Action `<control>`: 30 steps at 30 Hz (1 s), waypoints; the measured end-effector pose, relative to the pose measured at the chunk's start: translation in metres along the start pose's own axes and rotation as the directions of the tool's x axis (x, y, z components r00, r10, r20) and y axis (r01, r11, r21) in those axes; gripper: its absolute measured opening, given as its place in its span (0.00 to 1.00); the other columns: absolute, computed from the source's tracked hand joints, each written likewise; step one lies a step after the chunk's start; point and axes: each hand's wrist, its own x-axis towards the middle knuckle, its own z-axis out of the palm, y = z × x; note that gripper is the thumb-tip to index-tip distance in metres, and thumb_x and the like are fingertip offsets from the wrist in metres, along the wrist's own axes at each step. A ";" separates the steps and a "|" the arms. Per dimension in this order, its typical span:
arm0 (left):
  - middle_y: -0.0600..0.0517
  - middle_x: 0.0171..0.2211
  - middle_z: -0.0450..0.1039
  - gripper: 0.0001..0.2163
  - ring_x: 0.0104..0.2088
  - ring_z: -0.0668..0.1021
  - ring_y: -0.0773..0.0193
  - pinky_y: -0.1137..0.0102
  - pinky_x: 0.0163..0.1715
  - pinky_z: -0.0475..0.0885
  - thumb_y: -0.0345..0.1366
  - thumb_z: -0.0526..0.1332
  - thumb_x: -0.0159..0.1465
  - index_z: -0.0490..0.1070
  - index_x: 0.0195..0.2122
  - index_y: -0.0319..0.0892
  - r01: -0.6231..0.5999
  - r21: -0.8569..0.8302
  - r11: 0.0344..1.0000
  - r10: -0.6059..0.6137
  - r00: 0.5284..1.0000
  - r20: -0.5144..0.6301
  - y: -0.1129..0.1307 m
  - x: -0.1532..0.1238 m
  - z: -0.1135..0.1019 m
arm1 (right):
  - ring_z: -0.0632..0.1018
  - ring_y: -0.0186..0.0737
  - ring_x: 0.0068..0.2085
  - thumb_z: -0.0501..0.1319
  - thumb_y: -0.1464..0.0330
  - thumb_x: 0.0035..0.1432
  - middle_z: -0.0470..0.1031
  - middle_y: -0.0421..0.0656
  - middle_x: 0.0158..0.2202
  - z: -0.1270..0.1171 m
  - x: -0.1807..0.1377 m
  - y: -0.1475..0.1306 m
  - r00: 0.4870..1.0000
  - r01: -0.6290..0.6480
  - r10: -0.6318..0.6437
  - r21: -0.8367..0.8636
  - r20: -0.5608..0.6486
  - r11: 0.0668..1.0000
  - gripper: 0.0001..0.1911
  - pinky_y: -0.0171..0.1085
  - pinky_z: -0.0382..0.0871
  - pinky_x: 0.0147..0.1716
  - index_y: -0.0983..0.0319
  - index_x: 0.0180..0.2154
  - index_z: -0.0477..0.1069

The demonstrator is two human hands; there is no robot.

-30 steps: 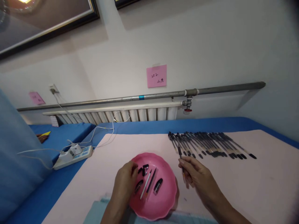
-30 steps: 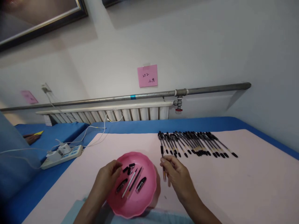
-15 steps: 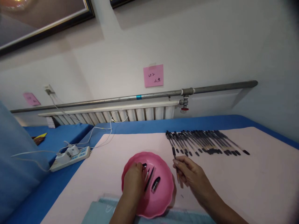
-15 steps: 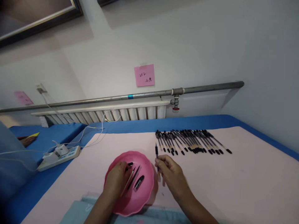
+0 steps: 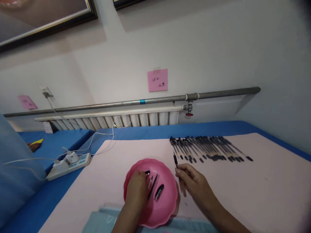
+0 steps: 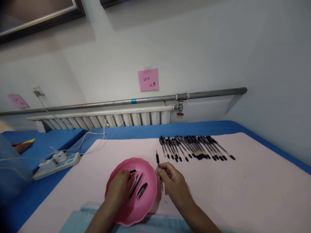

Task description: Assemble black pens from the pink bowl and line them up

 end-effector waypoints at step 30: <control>0.55 0.19 0.70 0.11 0.19 0.69 0.73 0.76 0.23 0.63 0.37 0.68 0.48 0.75 0.31 0.37 0.252 -0.501 0.828 -0.040 0.918 0.395 0.026 -0.007 -0.019 | 0.74 0.36 0.33 0.49 0.69 0.64 0.69 0.42 0.32 0.005 -0.014 -0.012 0.825 0.566 -0.451 -0.495 0.341 0.659 0.11 0.36 0.69 0.34 0.58 0.43 0.69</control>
